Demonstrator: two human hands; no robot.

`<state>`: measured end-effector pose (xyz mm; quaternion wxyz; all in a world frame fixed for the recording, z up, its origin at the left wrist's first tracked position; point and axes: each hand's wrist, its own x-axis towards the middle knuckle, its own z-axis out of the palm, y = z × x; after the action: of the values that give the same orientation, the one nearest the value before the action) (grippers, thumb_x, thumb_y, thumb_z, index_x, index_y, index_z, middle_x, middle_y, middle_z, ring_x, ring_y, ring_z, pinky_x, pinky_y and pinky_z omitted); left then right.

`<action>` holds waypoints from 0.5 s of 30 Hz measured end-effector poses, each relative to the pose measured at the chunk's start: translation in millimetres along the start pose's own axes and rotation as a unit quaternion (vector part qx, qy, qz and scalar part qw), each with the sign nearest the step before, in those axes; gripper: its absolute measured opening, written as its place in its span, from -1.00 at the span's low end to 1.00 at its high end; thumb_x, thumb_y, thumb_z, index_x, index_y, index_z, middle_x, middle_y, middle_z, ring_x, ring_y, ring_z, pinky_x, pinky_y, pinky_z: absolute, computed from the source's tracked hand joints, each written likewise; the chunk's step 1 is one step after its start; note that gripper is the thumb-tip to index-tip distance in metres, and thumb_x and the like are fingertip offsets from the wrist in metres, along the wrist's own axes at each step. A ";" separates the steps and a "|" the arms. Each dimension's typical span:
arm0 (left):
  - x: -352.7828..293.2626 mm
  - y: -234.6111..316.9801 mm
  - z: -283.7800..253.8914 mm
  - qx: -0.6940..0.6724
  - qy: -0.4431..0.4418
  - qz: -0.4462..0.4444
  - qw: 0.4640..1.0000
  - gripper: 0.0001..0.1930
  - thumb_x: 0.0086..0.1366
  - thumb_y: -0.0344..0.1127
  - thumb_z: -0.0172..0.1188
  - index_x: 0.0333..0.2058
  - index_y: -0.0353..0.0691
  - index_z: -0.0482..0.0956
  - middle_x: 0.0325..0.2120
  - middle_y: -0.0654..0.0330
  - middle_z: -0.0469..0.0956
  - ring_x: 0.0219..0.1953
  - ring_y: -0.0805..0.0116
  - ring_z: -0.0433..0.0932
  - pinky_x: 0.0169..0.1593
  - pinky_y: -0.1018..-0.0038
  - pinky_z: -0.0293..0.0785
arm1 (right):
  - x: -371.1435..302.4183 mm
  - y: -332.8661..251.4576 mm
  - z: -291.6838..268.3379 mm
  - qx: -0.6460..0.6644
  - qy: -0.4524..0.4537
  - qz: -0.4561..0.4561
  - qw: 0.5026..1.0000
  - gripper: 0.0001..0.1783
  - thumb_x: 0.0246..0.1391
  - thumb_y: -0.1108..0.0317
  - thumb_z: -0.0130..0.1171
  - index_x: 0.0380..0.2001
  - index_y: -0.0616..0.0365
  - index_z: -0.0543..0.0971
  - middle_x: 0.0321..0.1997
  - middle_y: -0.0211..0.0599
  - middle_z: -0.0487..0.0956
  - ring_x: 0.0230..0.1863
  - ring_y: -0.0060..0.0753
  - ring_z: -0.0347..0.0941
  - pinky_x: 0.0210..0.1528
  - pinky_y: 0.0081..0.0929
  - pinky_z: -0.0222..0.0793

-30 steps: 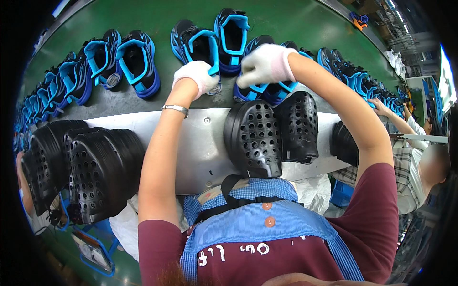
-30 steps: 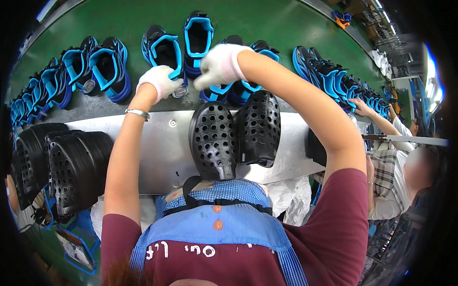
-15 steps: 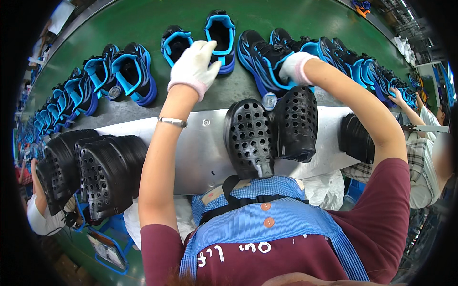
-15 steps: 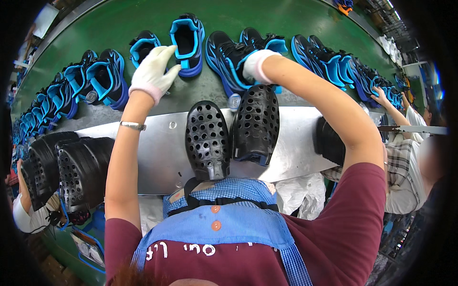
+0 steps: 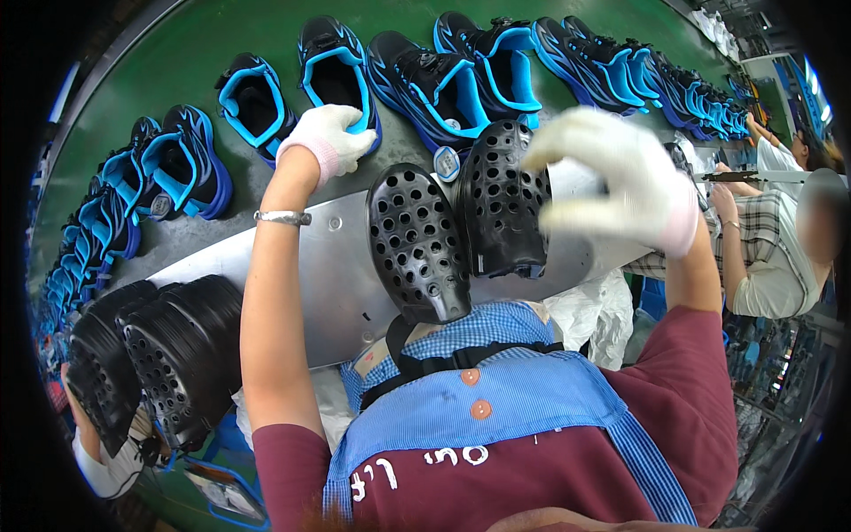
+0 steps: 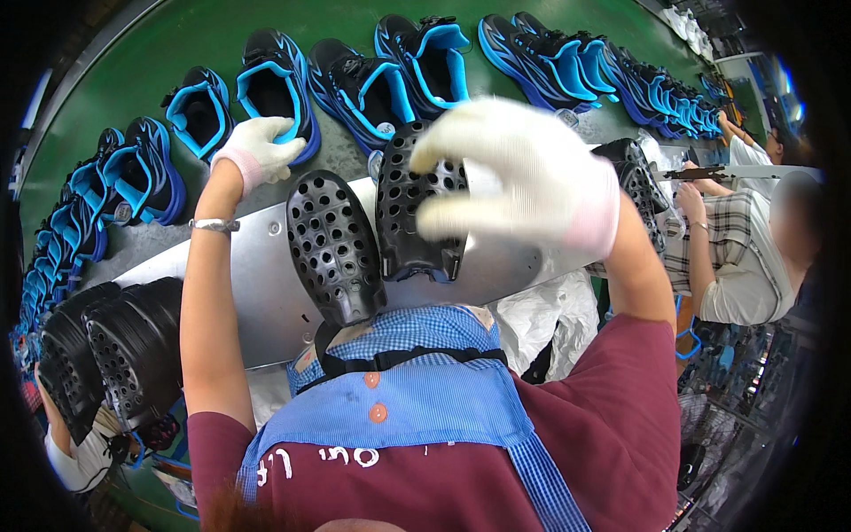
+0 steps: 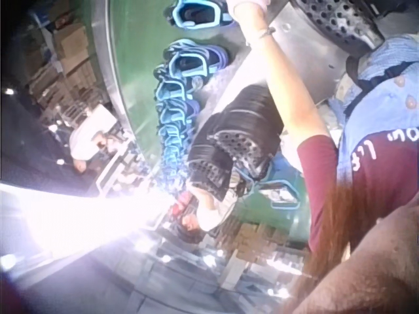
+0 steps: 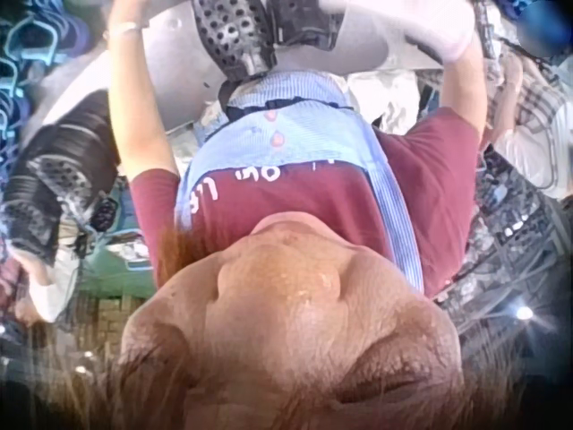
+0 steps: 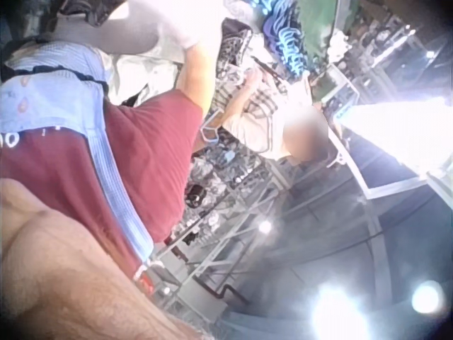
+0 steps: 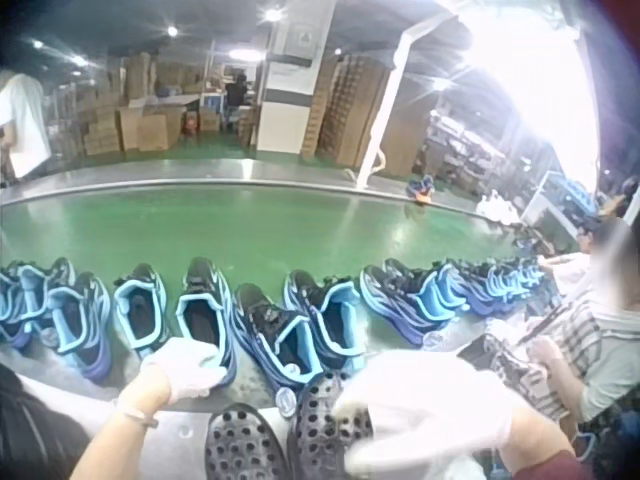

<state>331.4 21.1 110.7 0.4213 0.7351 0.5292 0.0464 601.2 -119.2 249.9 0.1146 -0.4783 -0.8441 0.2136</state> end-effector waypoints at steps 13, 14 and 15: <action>-6.8 1.7 -0.1 0.145 -0.079 -0.063 0.984 -0.57 0.19 -0.10 0.03 -0.27 -0.47 0.54 -0.43 -0.15 0.62 -0.48 0.10 0.69 -0.25 0.32 0.60 | -22.0 -33.4 29.1 -0.086 0.053 -0.029 0.994 -0.27 -0.35 -0.01 0.46 -0.13 0.24 0.52 -0.16 -0.11 0.51 -0.13 -0.03 0.46 -0.06 -0.22 0.40; -12.1 1.5 0.5 0.114 -0.080 -0.071 0.988 -0.55 0.19 -0.08 0.04 -0.27 -0.46 0.54 -0.46 -0.13 0.62 -0.49 0.10 0.68 -0.27 0.32 0.60 | -19.9 -33.4 28.1 -0.082 0.044 -0.037 0.995 -0.30 -0.34 0.01 0.45 -0.15 0.24 0.51 -0.18 -0.11 0.51 -0.13 -0.03 0.47 -0.05 -0.22 0.41; -17.6 1.1 0.5 0.084 -0.082 -0.077 0.990 -0.54 0.19 -0.06 0.05 -0.26 -0.46 0.54 -0.48 -0.11 0.62 -0.50 0.10 0.67 -0.28 0.32 0.60 | -18.6 -34.8 27.5 -0.078 0.035 -0.044 0.995 -0.33 -0.33 0.03 0.44 -0.17 0.24 0.51 -0.21 -0.11 0.50 -0.13 -0.04 0.47 -0.05 -0.22 0.41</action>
<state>324.9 6.4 117.8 0.4025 0.7259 0.5502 -0.0911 573.5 -157.7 242.2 0.1152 -0.4556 -0.8739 0.1248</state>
